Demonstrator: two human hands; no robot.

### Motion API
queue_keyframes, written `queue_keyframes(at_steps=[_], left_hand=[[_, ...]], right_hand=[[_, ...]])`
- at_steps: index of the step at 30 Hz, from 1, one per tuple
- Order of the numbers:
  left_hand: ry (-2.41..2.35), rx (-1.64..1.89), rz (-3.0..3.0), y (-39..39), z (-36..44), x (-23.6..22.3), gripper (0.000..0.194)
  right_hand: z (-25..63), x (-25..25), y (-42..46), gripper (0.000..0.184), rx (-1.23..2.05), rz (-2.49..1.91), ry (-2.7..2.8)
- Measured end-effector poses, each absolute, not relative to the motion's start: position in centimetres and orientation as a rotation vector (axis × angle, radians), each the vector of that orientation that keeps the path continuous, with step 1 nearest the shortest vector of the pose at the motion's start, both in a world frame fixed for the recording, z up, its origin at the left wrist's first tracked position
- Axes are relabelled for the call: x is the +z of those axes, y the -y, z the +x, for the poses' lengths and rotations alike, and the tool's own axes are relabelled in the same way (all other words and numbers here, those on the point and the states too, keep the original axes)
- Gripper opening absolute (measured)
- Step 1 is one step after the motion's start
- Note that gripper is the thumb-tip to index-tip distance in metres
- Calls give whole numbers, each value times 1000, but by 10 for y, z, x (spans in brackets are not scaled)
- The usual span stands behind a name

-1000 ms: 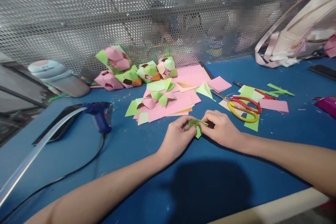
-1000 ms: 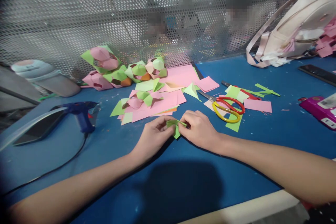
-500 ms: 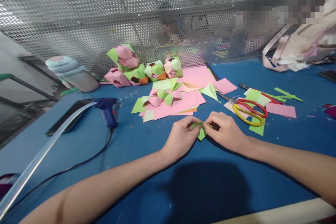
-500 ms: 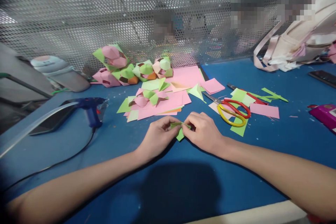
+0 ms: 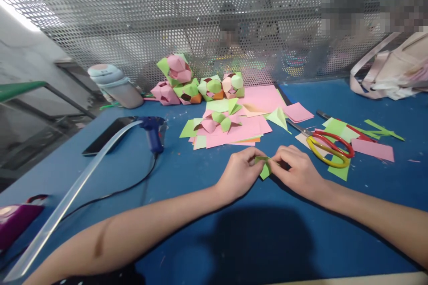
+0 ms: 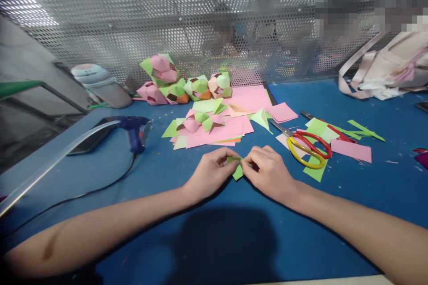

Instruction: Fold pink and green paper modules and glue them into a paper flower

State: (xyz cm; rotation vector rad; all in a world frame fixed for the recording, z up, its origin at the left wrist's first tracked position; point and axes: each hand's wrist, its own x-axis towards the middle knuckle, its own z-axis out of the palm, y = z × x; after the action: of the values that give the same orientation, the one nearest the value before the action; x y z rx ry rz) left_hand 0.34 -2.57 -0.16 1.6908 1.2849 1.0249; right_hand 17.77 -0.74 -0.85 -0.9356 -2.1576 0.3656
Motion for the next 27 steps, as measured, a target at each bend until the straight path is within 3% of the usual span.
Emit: queue_keyframes(at_steps=[8,15,19,25,27], left_hand=[[-1099,990,1379,30,3,9,25],[-1014,1021,1157,20,4,-1,23],[-948,1052,1086,14,0,-5,26],[-886,1018,1042,8,-5,3,26],[-872,1003,1023,7,-7,5,26]], right_hand=[[176,-3,2,22,610,-1099,2016],[179,-1,0,19,698,-1062,2077],[193,14,-11,21,516,-1070,2087],[245,32,-41,25,-181,-1234,2539],[260,28,-48,25,-215,-1270,2645]])
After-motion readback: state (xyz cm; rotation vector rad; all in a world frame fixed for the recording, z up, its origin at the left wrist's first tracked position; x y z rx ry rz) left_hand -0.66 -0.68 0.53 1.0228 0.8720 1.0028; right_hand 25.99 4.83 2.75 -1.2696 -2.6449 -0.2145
